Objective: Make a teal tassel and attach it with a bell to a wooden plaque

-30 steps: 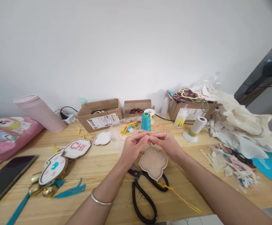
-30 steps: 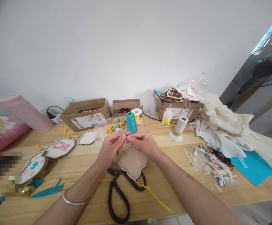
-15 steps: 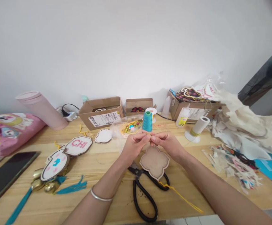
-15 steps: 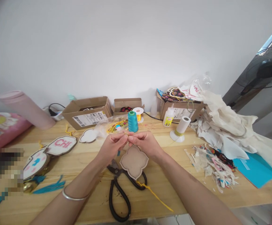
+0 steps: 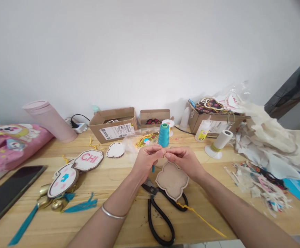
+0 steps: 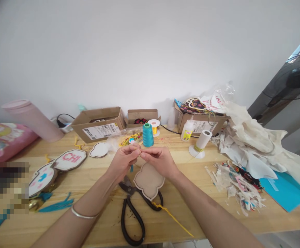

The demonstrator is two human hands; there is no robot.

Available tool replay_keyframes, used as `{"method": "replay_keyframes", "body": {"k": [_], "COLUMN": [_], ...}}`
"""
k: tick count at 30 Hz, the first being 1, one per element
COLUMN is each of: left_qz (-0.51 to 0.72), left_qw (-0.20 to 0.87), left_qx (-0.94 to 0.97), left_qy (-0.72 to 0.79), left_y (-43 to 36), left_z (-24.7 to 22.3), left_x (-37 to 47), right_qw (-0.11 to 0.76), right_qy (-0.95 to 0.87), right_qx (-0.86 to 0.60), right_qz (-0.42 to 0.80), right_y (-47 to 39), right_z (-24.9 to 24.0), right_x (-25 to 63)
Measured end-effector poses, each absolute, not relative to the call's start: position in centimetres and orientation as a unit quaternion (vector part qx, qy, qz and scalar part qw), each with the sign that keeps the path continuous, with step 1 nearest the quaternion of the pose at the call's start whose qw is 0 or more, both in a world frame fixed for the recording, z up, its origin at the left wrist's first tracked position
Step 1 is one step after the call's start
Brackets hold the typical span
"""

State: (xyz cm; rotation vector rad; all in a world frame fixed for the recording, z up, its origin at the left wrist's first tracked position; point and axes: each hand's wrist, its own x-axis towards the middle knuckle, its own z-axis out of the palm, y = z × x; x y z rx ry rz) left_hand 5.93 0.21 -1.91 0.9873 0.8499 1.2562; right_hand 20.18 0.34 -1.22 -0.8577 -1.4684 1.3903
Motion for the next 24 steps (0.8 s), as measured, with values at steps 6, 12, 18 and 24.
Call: {"method": "replay_keyframes", "body": {"k": [6,12,18,24], "left_qz": [0.544,0.539,0.56,0.551], "left_qw": [0.601,0.594,0.581,0.63], "left_qx": [0.446,0.479,0.465,0.407], "left_qy": [0.38,0.358,0.364,0.366], "left_y": [-0.06,-0.24,-0.02,-0.16], "left_z": [-1.99,-1.76,-2.18,-2.02], "left_x": [6.08,6.24,6.05,6.23], "right_qw": [0.485,0.481,0.467,0.462], "right_qy": [-0.608,-0.583,-0.555,-0.53], "right_qx": [-0.372,-0.363,-0.392,-0.415], "right_qz": [0.506,0.545,0.566,0.578], "right_y": [0.51,0.68,0.62,0.69], "right_z": [-1.86,-1.68,-1.62,-1.72], "right_x": [19.99,20.16,20.1,20.09]}}
